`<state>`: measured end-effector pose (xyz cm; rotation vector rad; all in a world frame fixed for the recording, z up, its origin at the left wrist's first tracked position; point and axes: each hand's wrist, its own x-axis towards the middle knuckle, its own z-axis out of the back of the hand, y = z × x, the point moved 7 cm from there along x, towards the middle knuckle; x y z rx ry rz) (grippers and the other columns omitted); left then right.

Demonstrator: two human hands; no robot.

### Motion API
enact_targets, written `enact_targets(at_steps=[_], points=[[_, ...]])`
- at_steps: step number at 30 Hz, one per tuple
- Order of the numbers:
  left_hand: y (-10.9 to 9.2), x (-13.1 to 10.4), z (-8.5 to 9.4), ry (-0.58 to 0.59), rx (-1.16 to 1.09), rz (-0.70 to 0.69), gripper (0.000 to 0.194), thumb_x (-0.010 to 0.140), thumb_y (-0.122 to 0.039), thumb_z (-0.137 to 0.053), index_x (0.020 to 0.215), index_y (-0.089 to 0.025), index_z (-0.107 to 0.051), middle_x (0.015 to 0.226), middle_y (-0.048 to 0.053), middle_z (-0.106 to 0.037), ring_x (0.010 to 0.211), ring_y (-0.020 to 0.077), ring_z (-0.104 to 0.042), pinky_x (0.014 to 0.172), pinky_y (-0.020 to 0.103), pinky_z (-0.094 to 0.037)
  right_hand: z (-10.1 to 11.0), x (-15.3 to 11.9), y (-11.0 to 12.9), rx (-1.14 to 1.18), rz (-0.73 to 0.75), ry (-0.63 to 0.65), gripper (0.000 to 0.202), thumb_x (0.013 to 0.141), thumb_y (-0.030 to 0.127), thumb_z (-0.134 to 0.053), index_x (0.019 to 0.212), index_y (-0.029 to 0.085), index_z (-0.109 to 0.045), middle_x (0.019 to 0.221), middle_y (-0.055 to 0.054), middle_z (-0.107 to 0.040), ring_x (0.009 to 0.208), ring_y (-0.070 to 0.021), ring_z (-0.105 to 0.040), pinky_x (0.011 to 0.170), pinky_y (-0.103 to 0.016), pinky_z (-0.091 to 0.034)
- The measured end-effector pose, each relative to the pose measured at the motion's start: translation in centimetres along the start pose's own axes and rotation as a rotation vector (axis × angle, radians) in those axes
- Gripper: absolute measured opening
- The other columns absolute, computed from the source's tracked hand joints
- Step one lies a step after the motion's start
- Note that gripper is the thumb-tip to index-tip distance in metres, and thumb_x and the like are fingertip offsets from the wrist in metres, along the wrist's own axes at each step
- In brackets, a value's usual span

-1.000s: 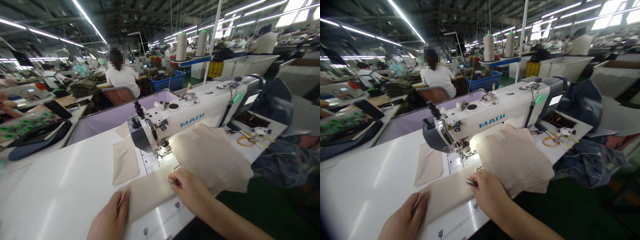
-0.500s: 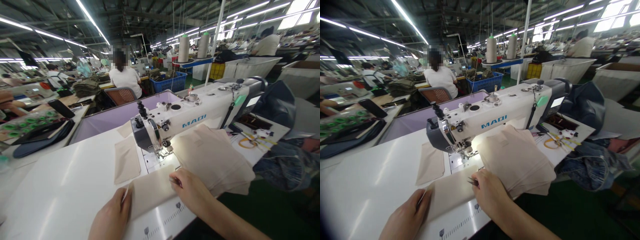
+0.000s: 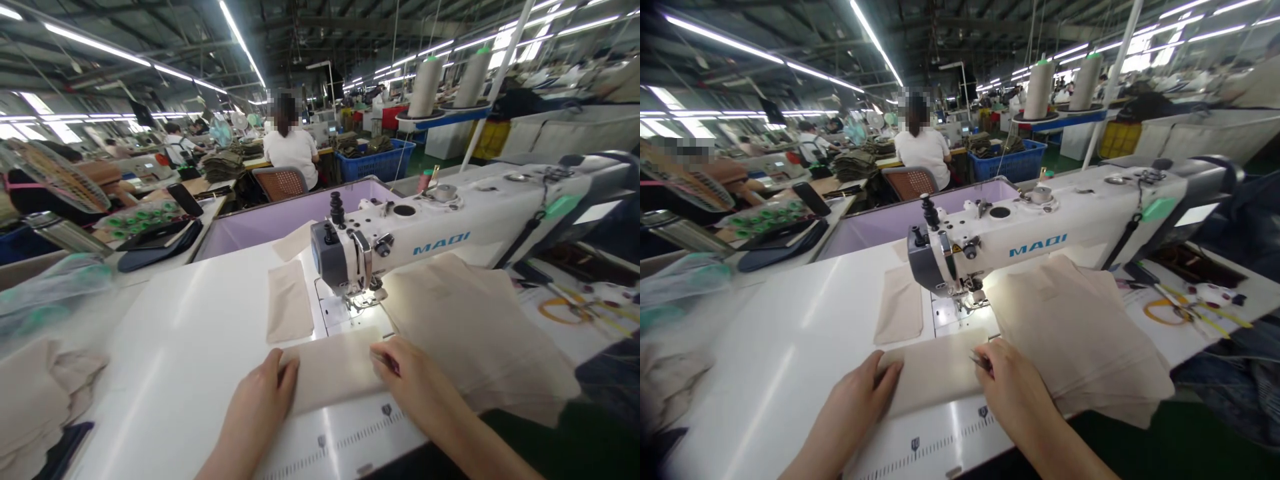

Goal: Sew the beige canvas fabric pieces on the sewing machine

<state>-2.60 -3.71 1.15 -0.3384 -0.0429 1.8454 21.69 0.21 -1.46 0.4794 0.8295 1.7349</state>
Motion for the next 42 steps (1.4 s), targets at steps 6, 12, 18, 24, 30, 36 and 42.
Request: enact_targets(at_steps=[6, 12, 18, 24, 30, 36, 42], points=[[-0.2, 0.1, -0.3, 0.018, 0.069, -0.009, 0.024, 0.103, -0.032, -0.036, 0.088, -0.024, -0.052, 0.082, 0.009, -0.076, 0.084, 0.0299, -0.075, 0.067, 0.032, -0.047, 0.1, 0.1, 0.1, -0.022, 0.019, -0.019, 0.016, 0.090, 0.016, -0.053, 0.093, 0.020, -0.068, 0.090, -0.006, -0.069, 0.083, -0.0210, -0.066, 0.076, -0.031, -0.049], [-0.6, -0.3, -0.4, 0.038, 0.270, 0.021, 0.027, 0.105, -0.033, -0.036, 0.097, -0.021, -0.059, 0.082, 0.009, -0.075, 0.079, 0.0304, -0.075, 0.063, 0.034, -0.050, 0.4, 0.0, 0.7, -0.188, 0.022, 0.026, 0.016, 0.093, 0.015, -0.055, 0.096, 0.021, -0.070, 0.097, -0.006, -0.068, 0.088, -0.0218, -0.067, 0.076, -0.030, -0.048], [-3.8, -1.2, 0.7, -0.322, 0.352, -0.642, 0.028, 0.095, -0.010, -0.050, 0.115, -0.020, -0.067, 0.128, 0.012, -0.067, 0.110, 0.0284, -0.066, 0.089, 0.039, -0.054, 1.0, 0.2, 2.1, -0.436, 0.297, 0.098, 0.015, 0.092, 0.010, -0.057, 0.099, 0.018, -0.067, 0.127, -0.010, -0.062, 0.100, -0.0226, -0.065, 0.076, -0.029, -0.048], [-4.7, 0.2, -0.5, -0.191, 0.307, -0.657, 0.029, 0.099, -0.017, -0.050, 0.124, -0.018, -0.065, 0.127, 0.010, -0.070, 0.110, 0.0268, -0.066, 0.087, 0.038, -0.059, 0.7, 0.8, 1.8, -0.482, 0.310, 0.139, 0.020, 0.088, 0.011, -0.063, 0.106, 0.018, -0.063, 0.116, -0.006, -0.066, 0.097, -0.0224, -0.066, 0.074, -0.029, -0.049], [-5.3, 2.6, -2.1, -0.312, 0.237, -0.574, 0.054, 0.103, -0.051, -0.042, 0.141, -0.015, -0.055, 0.149, 0.017, -0.055, 0.139, 0.0342, -0.049, 0.109, 0.053, -0.046, -0.1, 0.6, 2.3, -0.497, 0.254, 0.083, 0.013, 0.092, 0.016, -0.060, 0.104, 0.019, -0.063, 0.114, -0.006, -0.064, 0.094, -0.0223, -0.067, 0.070, -0.030, -0.051], [-7.0, 6.7, -1.6, -0.179, 0.155, -0.633, 0.059, 0.101, -0.053, -0.046, 0.148, -0.017, -0.047, 0.155, 0.018, -0.048, 0.145, 0.0357, -0.040, 0.116, 0.066, -0.026, -1.0, 0.8, 2.7, -0.481, 0.238, 0.052, 0.020, 0.092, 0.016, -0.059, 0.111, 0.020, -0.063, 0.120, -0.007, -0.063, 0.090, -0.0215, -0.068, 0.070, -0.031, -0.052], [-8.2, 9.6, 0.2, -0.077, 0.030, -0.791, 0.044, 0.097, -0.048, -0.055, 0.130, -0.021, -0.061, 0.142, 0.013, -0.060, 0.134, 0.0340, -0.051, 0.118, 0.064, -0.023, -1.1, 1.5, 3.0, -0.447, 0.247, 0.027, 0.021, 0.092, 0.016, -0.059, 0.111, 0.022, -0.064, 0.127, -0.006, -0.063, 0.098, -0.0220, -0.067, 0.075, -0.030, -0.052]])
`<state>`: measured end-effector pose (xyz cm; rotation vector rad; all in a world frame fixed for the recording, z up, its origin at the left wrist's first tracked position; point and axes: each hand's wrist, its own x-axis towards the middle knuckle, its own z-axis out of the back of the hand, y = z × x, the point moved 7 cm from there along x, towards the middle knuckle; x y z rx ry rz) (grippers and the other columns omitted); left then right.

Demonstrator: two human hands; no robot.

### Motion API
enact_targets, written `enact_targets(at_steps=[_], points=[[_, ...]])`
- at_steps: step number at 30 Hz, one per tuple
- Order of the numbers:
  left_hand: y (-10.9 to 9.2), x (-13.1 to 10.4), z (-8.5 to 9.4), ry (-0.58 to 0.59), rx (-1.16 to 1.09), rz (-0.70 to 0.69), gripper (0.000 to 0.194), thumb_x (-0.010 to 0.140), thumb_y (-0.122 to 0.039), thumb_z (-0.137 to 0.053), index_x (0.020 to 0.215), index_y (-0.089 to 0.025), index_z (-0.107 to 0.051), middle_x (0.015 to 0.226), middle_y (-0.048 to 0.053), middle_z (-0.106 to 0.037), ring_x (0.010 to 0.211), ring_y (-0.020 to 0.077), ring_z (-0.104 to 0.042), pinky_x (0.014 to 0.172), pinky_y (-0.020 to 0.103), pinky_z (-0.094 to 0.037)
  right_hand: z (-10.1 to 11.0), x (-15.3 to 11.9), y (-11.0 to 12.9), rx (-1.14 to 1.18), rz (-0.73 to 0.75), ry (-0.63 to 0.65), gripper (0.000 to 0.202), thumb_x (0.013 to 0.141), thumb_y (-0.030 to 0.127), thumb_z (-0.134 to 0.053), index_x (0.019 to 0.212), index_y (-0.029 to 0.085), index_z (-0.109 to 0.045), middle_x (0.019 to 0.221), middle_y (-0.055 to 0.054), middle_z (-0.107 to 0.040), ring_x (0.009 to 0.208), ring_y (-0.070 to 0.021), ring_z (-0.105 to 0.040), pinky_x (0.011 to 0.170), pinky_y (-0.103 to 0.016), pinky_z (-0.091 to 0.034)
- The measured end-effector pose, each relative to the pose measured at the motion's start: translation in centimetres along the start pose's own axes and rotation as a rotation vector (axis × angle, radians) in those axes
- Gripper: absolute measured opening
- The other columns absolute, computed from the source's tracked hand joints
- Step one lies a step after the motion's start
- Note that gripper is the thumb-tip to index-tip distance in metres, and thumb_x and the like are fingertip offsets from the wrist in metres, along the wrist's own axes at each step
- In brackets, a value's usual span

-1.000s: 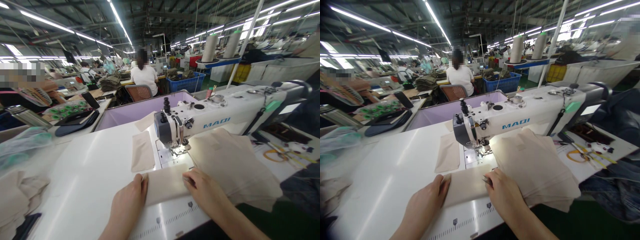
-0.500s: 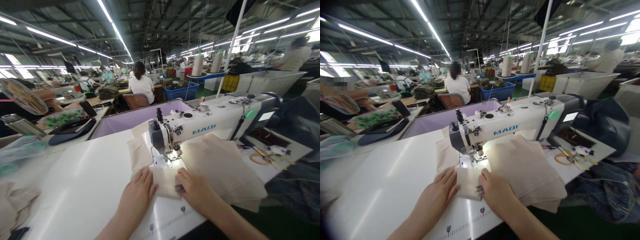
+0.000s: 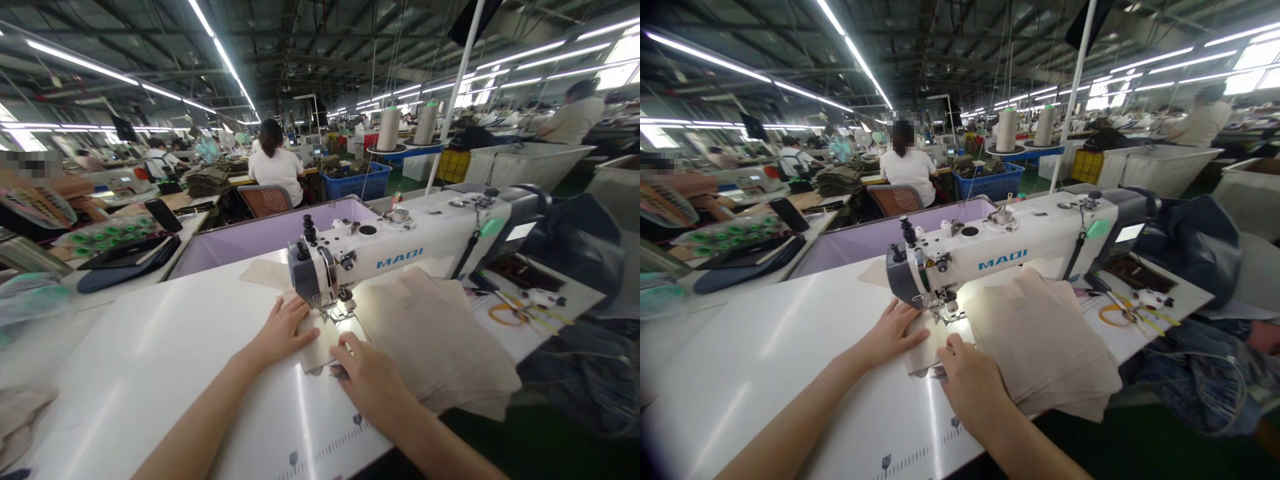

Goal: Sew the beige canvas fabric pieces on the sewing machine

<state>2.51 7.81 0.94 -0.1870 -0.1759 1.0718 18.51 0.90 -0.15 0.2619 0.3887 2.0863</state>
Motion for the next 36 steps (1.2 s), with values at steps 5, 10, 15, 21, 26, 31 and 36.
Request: enact_targets(at_steps=[5, 10, 15, 21, 26, 31, 36], points=[[1.1, 1.3, 0.2, -0.032, -0.082, -0.041, 0.040, 0.094, -0.046, -0.059, 0.126, -0.022, -0.065, 0.134, 0.010, -0.065, 0.127, 0.0348, -0.055, 0.115, 0.060, -0.032, -0.1, 0.2, 0.0, 0.020, 0.012, 0.030, 0.020, 0.092, 0.015, -0.060, 0.111, 0.020, -0.064, 0.121, -0.004, -0.066, 0.099, -0.0226, -0.067, 0.077, -0.031, -0.053], [1.4, 1.7, 0.1, -0.059, -0.111, -0.057, 0.042, 0.093, -0.048, -0.059, 0.126, -0.021, -0.066, 0.133, 0.012, -0.065, 0.126, 0.0360, -0.056, 0.114, 0.061, -0.034, -0.2, 0.2, -0.2, 0.025, 0.014, 0.006, 0.021, 0.093, 0.017, -0.060, 0.114, 0.021, -0.063, 0.125, -0.004, -0.065, 0.098, -0.0222, -0.067, 0.075, -0.031, -0.053], [1.6, 1.7, 0.0, -0.077, -0.124, -0.065, 0.044, 0.093, -0.052, -0.059, 0.126, -0.023, -0.066, 0.135, 0.011, -0.064, 0.127, 0.0358, -0.056, 0.115, 0.060, -0.033, -0.3, 0.1, -0.2, 0.031, 0.038, -0.029, 0.022, 0.092, 0.016, -0.060, 0.114, 0.021, -0.063, 0.124, -0.004, -0.066, 0.097, -0.0214, -0.067, 0.073, -0.030, -0.052], [1.6, 1.7, 0.0, -0.065, -0.134, -0.066, 0.043, 0.094, -0.050, -0.059, 0.127, -0.023, -0.066, 0.134, 0.011, -0.065, 0.126, 0.0351, -0.057, 0.116, 0.057, -0.033, -0.3, 0.2, -0.3, 0.045, 0.050, -0.023, 0.023, 0.091, 0.015, -0.060, 0.113, 0.020, -0.062, 0.125, -0.005, -0.065, 0.093, -0.0206, -0.069, 0.073, -0.030, -0.051], [1.5, 1.8, 0.0, -0.039, -0.139, -0.077, 0.045, 0.094, -0.051, -0.058, 0.128, -0.021, -0.065, 0.134, 0.012, -0.065, 0.127, 0.0344, -0.056, 0.115, 0.055, -0.034, -0.3, 0.5, -0.2, 0.012, 0.037, -0.005, 0.018, 0.091, 0.016, -0.059, 0.109, 0.019, -0.063, 0.122, -0.004, -0.066, 0.087, -0.0200, -0.069, 0.069, -0.030, -0.050], [1.5, 2.1, 0.5, -0.063, -0.115, -0.113, 0.042, 0.095, -0.048, -0.058, 0.127, -0.021, -0.065, 0.136, 0.011, -0.064, 0.127, 0.0335, -0.055, 0.114, 0.052, -0.036, 0.0, 0.8, -0.1, -0.017, 0.035, -0.015, 0.013, 0.094, 0.018, -0.057, 0.105, 0.019, -0.063, 0.118, -0.004, -0.067, 0.084, -0.0189, -0.069, 0.065, -0.029, -0.047], [0.6, 2.2, 1.4, -0.078, -0.027, -0.101, 0.035, 0.093, -0.044, -0.062, 0.120, -0.022, -0.068, 0.130, 0.009, -0.067, 0.122, 0.0333, -0.059, 0.110, 0.052, -0.042, 0.3, 0.7, -0.1, -0.004, 0.044, -0.009, 0.011, 0.094, 0.020, -0.057, 0.103, 0.020, -0.064, 0.115, -0.004, -0.068, 0.086, -0.0194, -0.069, 0.066, -0.029, -0.047]])
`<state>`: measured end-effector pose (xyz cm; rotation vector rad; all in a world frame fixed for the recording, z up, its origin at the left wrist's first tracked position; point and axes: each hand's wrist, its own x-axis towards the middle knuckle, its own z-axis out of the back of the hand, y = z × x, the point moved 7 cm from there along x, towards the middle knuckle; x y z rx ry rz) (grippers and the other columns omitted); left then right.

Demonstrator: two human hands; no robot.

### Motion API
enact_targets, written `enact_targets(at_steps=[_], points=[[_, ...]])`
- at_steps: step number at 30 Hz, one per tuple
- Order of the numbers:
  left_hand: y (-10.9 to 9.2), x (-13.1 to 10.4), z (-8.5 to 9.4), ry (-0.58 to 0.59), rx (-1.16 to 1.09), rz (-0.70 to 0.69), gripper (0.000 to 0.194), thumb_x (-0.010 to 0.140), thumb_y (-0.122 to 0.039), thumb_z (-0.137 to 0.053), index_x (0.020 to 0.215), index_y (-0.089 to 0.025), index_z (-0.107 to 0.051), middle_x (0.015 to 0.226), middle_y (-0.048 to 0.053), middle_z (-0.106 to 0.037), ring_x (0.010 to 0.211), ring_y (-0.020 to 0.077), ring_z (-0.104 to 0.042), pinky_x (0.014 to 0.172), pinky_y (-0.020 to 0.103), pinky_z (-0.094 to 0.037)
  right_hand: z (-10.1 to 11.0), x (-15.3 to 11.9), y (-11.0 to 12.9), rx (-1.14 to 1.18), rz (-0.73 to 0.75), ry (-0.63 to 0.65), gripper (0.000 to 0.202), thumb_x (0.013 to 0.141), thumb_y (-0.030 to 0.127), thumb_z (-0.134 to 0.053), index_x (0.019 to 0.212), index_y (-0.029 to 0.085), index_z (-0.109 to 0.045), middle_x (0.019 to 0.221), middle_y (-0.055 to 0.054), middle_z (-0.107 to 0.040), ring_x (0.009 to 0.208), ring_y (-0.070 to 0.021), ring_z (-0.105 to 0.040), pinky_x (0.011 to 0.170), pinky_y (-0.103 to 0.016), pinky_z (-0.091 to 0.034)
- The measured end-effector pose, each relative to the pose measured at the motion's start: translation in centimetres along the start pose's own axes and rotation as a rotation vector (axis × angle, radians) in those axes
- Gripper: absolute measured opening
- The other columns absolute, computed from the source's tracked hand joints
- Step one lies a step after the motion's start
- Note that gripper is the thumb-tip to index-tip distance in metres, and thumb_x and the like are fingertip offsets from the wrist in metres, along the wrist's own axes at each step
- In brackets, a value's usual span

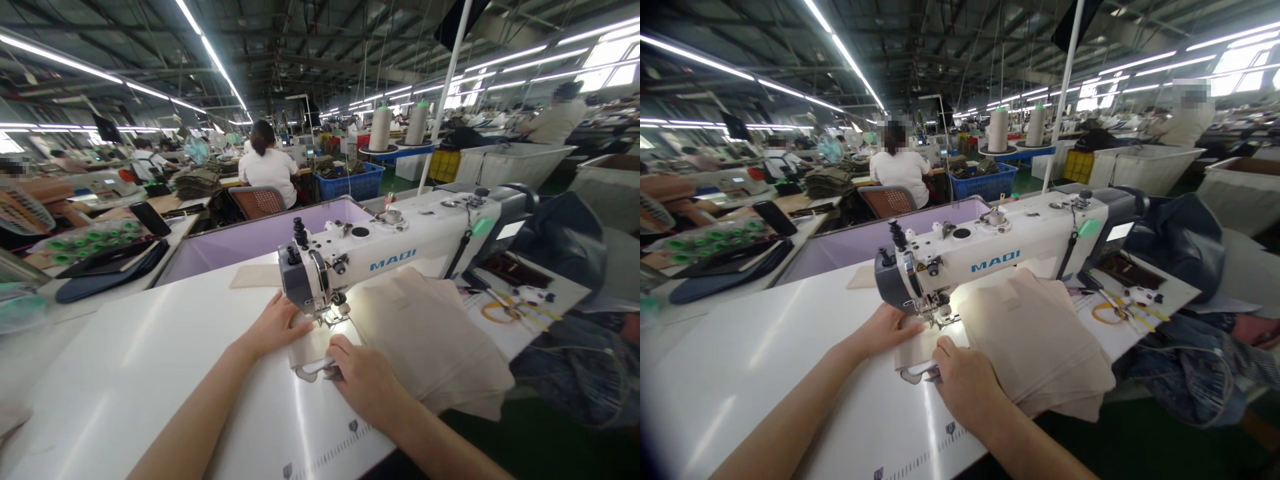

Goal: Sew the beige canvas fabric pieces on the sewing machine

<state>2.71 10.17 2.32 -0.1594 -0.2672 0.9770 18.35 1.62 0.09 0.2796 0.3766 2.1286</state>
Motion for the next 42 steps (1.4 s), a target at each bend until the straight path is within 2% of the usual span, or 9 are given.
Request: enact_targets(at_steps=[3, 5, 8, 11, 17, 28, 33, 42], points=[[-2.1, -1.0, 0.1, -0.008, 0.113, 0.062, 0.022, 0.097, -0.034, -0.057, 0.105, -0.019, -0.072, 0.114, 0.012, -0.071, 0.108, 0.0322, -0.065, 0.101, 0.053, -0.050, 0.1, -0.4, 0.0, 0.024, 0.011, 0.016, 0.017, 0.094, 0.017, -0.056, 0.108, 0.020, -0.064, 0.120, -0.004, -0.067, 0.088, -0.0197, -0.070, 0.069, -0.029, -0.049], [-4.5, -2.4, -0.2, -0.023, 0.102, 0.013, 0.022, 0.098, -0.021, -0.050, 0.103, -0.018, -0.071, 0.115, 0.012, -0.071, 0.107, 0.0293, -0.067, 0.095, 0.047, -0.055, 0.1, -0.8, 0.0, 0.046, 0.021, 0.022, 0.022, 0.093, 0.016, -0.055, 0.113, 0.019, -0.064, 0.123, -0.004, -0.066, 0.090, -0.0200, -0.070, 0.072, -0.029, -0.050], [-7.9, -4.9, -1.3, -0.006, 0.019, -0.123, 0.026, 0.100, -0.020, -0.047, 0.115, -0.019, -0.069, 0.122, 0.011, -0.070, 0.114, 0.0263, -0.066, 0.099, 0.041, -0.057, 0.0, -1.3, -0.1, 0.066, 0.042, 0.016, 0.031, 0.093, 0.016, -0.055, 0.123, 0.018, -0.061, 0.126, -0.005, -0.066, 0.092, -0.0209, -0.070, 0.075, -0.030, -0.051], [-8.9, -6.6, -1.7, -0.050, 0.020, -0.169, 0.034, 0.102, -0.022, -0.046, 0.132, -0.020, -0.062, 0.133, 0.012, -0.066, 0.126, 0.0277, -0.061, 0.105, 0.044, -0.055, -0.1, -1.3, -0.3, 0.066, 0.049, 0.008, 0.036, 0.094, 0.017, -0.053, 0.129, 0.018, -0.058, 0.127, -0.005, -0.066, 0.092, -0.0215, -0.070, 0.075, -0.031, -0.051], [-8.1, -6.2, -1.4, -0.059, 0.030, -0.228, 0.038, 0.103, -0.024, -0.045, 0.137, -0.022, -0.060, 0.132, 0.012, -0.067, 0.126, 0.0286, -0.062, 0.105, 0.046, -0.056, 0.4, -0.4, -0.6, 0.080, 0.030, 0.024, 0.034, 0.094, 0.019, -0.054, 0.127, 0.020, -0.060, 0.128, -0.005, -0.067, 0.093, -0.0217, -0.071, 0.076, -0.030, -0.051], [-5.7, -3.9, -0.4, -0.048, -0.030, -0.173, 0.037, 0.099, -0.021, -0.046, 0.132, -0.022, -0.062, 0.134, 0.011, -0.065, 0.126, 0.0268, -0.061, 0.107, 0.043, -0.053, 1.2, 1.7, -1.1, 0.108, -0.005, 0.014, 0.036, 0.092, 0.016, -0.054, 0.125, 0.027, -0.062, 0.133, -0.002, -0.066, 0.104, -0.0207, -0.069, 0.087, -0.029, -0.050], [-5.1, -3.1, -0.3, -0.027, -0.017, -0.176, 0.035, 0.100, -0.023, -0.044, 0.130, -0.019, -0.063, 0.133, 0.011, -0.066, 0.120, 0.0261, -0.064, 0.103, 0.042, -0.056, 1.1, 1.1, -0.9, 0.109, -0.002, -0.001, 0.030, 0.093, 0.017, -0.054, 0.120, 0.025, -0.065, 0.133, -0.003, -0.066, 0.104, -0.0215, -0.070, 0.087, -0.030, -0.051], [-4.3, -3.6, -1.0, -0.087, 0.021, -0.133, 0.037, 0.097, -0.023, -0.047, 0.130, -0.019, -0.065, 0.134, 0.012, -0.066, 0.121, 0.0278, -0.064, 0.104, 0.045, -0.055, 0.2, -0.4, -0.5, 0.068, -0.015, 0.012, 0.033, 0.091, 0.015, -0.056, 0.122, 0.022, -0.063, 0.142, -0.006, -0.061, 0.098, -0.0227, -0.072, 0.081, -0.032, -0.054]])
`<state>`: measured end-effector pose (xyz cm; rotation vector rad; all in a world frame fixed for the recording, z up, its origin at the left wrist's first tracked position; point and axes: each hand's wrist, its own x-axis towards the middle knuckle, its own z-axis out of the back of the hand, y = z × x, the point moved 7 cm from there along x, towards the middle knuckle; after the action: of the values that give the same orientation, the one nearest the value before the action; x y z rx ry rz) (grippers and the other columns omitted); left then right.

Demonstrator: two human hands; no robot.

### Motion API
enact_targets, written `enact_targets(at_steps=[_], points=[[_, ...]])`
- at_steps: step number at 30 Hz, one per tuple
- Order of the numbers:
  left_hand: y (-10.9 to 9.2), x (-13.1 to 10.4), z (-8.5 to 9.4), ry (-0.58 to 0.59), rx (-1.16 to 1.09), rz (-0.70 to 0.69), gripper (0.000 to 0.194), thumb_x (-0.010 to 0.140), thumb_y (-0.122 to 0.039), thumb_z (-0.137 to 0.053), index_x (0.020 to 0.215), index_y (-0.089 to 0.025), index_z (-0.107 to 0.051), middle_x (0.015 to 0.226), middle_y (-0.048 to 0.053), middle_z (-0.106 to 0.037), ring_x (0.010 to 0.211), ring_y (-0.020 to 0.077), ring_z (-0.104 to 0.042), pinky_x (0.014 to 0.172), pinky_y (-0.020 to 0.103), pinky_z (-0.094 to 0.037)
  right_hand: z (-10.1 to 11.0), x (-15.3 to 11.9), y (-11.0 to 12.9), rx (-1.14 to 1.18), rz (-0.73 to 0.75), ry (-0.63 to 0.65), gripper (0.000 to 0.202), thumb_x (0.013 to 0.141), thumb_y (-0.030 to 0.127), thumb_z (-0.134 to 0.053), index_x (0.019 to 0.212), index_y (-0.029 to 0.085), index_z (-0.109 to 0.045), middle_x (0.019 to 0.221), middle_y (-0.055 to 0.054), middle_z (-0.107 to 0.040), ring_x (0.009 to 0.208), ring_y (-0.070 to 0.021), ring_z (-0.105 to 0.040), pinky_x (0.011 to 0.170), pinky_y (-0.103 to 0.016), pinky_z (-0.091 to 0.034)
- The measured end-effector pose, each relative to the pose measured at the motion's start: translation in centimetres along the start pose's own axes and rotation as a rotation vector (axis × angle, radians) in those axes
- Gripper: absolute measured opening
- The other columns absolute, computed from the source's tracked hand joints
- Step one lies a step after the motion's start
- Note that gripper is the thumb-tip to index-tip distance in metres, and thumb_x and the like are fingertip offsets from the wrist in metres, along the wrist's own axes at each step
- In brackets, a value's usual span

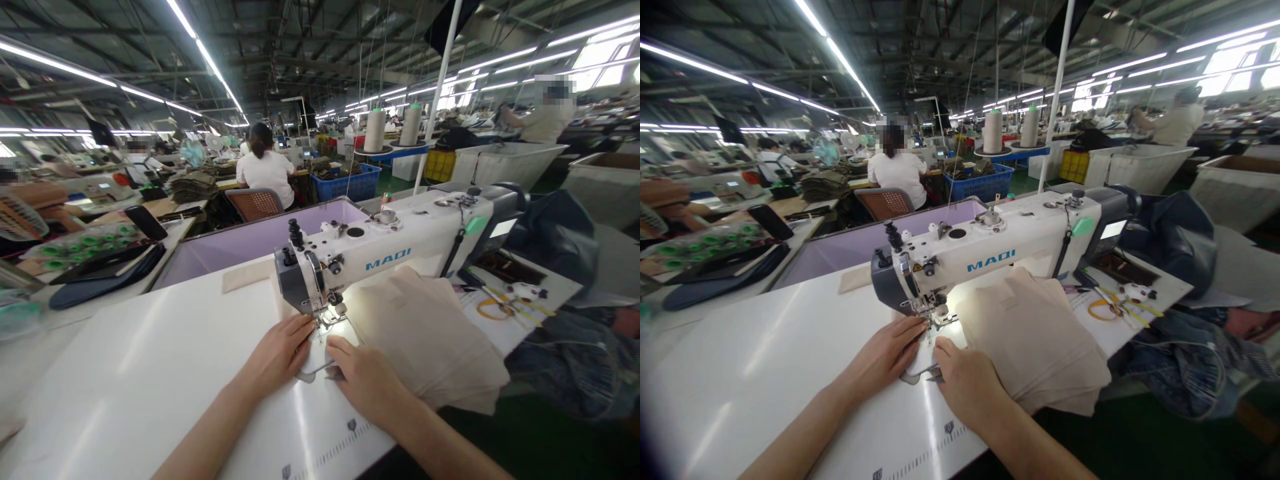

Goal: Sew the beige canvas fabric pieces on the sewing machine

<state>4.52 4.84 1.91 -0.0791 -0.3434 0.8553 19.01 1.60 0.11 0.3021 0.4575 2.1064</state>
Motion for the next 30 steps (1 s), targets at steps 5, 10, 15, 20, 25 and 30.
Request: enact_targets(at_steps=[5, 10, 15, 20, 25, 30], points=[[-0.34, 0.10, 0.24, 0.006, 0.011, -0.018, 0.037, 0.098, -0.023, -0.046, 0.130, -0.019, -0.064, 0.133, 0.012, -0.067, 0.121, 0.0275, -0.064, 0.104, 0.045, -0.054, -0.06, 0.11, -0.06, 0.000, -0.002, -0.005, 0.029, 0.092, 0.017, -0.056, 0.120, 0.022, -0.064, 0.140, -0.005, -0.063, 0.099, -0.0240, -0.072, 0.082, -0.032, -0.054], [-0.55, 0.21, 0.41, 0.013, 0.032, -0.028, 0.036, 0.099, -0.024, -0.045, 0.129, -0.017, -0.064, 0.134, 0.013, -0.066, 0.121, 0.0280, -0.063, 0.105, 0.045, -0.054, 0.16, 0.05, 0.06, 0.011, -0.005, -0.011, 0.029, 0.093, 0.016, -0.056, 0.119, 0.021, -0.065, 0.139, -0.005, -0.063, 0.103, -0.0257, -0.072, 0.083, -0.034, -0.055], [-0.39, 0.17, 0.19, 0.030, 0.056, -0.034, 0.037, 0.100, -0.024, -0.044, 0.129, -0.015, -0.064, 0.134, 0.013, -0.067, 0.122, 0.0283, -0.063, 0.106, 0.045, -0.053, 0.31, -0.05, 0.17, 0.015, -0.005, -0.016, 0.028, 0.093, 0.017, -0.055, 0.119, 0.021, -0.066, 0.138, -0.004, -0.064, 0.100, -0.0246, -0.072, 0.082, -0.033, -0.056], [-0.38, 0.22, 0.24, 0.025, 0.059, -0.042, 0.037, 0.100, -0.025, -0.043, 0.130, -0.016, -0.064, 0.133, 0.013, -0.067, 0.122, 0.0278, -0.063, 0.106, 0.044, -0.053, 0.23, 0.05, 0.06, 0.001, -0.004, -0.023, 0.030, 0.093, 0.018, -0.054, 0.121, 0.020, -0.065, 0.139, -0.004, -0.063, 0.097, -0.0243, -0.073, 0.080, -0.033, -0.056], [-0.46, 0.31, 0.25, 0.022, 0.066, -0.057, 0.037, 0.101, -0.025, -0.043, 0.131, -0.016, -0.064, 0.132, 0.013, -0.067, 0.119, 0.0270, -0.064, 0.103, 0.044, -0.055, -0.09, 0.11, -0.14, 0.005, -0.001, -0.013, 0.033, 0.093, 0.018, -0.054, 0.124, 0.020, -0.064, 0.142, -0.005, -0.062, 0.100, -0.0244, -0.072, 0.082, -0.034, -0.057], [-0.18, 0.38, 0.36, 0.006, 0.084, -0.056, 0.036, 0.101, -0.027, -0.044, 0.130, -0.018, -0.064, 0.131, 0.012, -0.068, 0.119, 0.0266, -0.064, 0.103, 0.043, -0.054, 0.00, 0.03, -0.06, 0.020, 0.000, -0.014, 0.033, 0.094, 0.019, -0.054, 0.125, 0.020, -0.064, 0.143, -0.005, -0.061, 0.101, -0.0251, -0.072, 0.084, -0.035, -0.057]])
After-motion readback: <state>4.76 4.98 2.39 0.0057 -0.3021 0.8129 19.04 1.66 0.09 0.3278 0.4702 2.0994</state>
